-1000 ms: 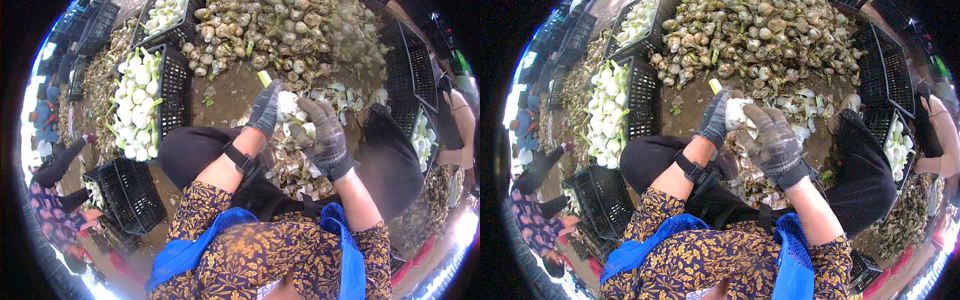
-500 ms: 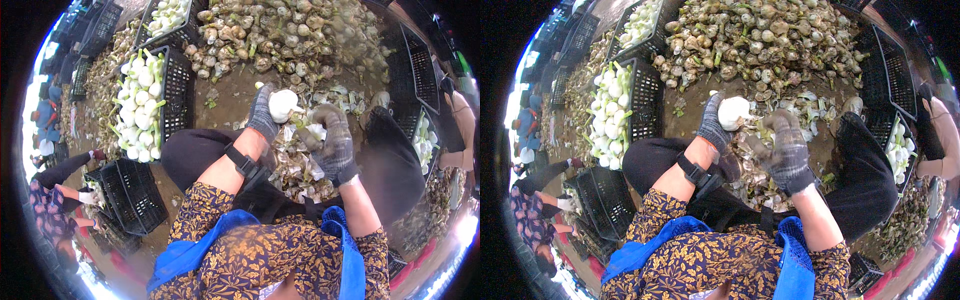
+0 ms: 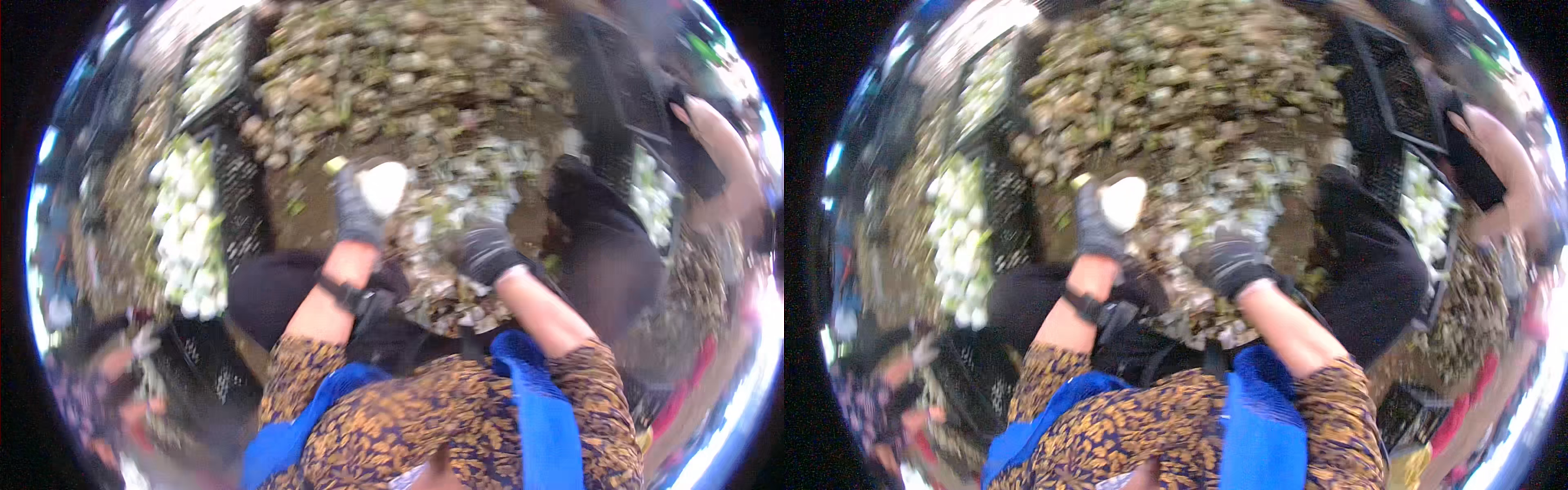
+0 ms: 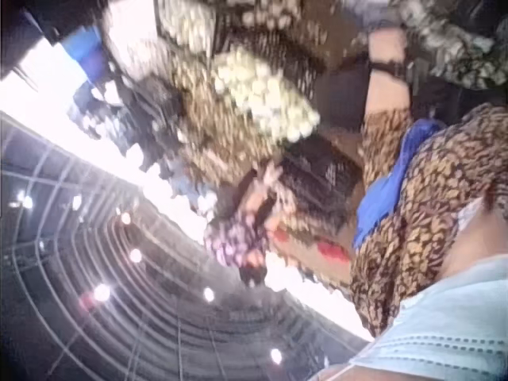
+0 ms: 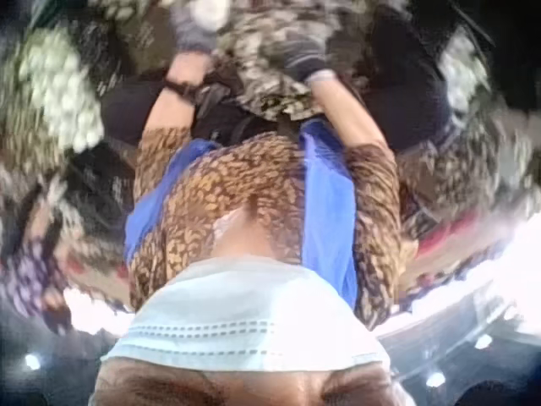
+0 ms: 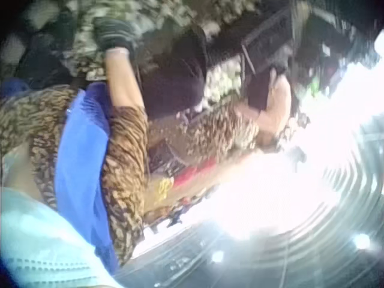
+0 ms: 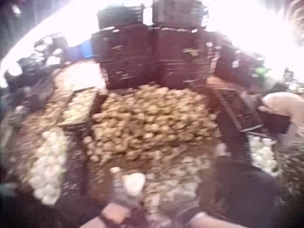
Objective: Peeling and trimming onions in a large farm processing area.
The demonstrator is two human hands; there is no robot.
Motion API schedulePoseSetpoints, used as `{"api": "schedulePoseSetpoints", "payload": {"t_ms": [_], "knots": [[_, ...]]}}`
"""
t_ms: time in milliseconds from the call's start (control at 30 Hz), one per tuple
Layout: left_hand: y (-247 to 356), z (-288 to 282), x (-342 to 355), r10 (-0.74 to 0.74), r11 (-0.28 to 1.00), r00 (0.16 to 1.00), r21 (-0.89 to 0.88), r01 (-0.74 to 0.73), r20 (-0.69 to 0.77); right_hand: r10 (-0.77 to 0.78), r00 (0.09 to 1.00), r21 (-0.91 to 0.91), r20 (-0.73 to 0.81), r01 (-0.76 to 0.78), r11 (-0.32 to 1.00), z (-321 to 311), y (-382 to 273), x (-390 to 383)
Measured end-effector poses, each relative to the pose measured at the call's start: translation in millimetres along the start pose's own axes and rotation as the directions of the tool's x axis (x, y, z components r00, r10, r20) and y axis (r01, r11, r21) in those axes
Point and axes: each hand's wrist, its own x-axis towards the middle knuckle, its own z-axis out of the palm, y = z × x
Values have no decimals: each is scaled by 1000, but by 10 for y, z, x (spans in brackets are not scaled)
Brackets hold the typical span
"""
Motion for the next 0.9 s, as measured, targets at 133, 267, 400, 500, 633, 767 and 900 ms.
{"api": "schedulePoseSetpoints", "payload": {"t_ms": [133,267,400,500,633,767,900], "knots": [[-102,55,2,183,954,980,257,-156,-83,494,866,994,-75,27,105,114,35,170],[-266,186,-134,289,205,844,832,-516,452,233,969,676,89,113,-728,-95,-38,180],[-512,311,-218,108,401,894,804,-439,435,267,963,475,39,217,-853,-249,244,69],[-523,271,-160,133,168,699,679,-714,702,427,904,225,34,409,-884,-142,957,-237],[-529,140,-45,143,20,679,684,-730,720,865,498,163,-70,861,-482,53,2494,-659],[-595,101,-30,91,207,791,765,-610,605,972,189,634,-141,771,-58,362,3647,-1280],[-595,221,-77,23,543,910,759,-360,415,959,195,944,-206,299,141,220,3830,-921]]}}
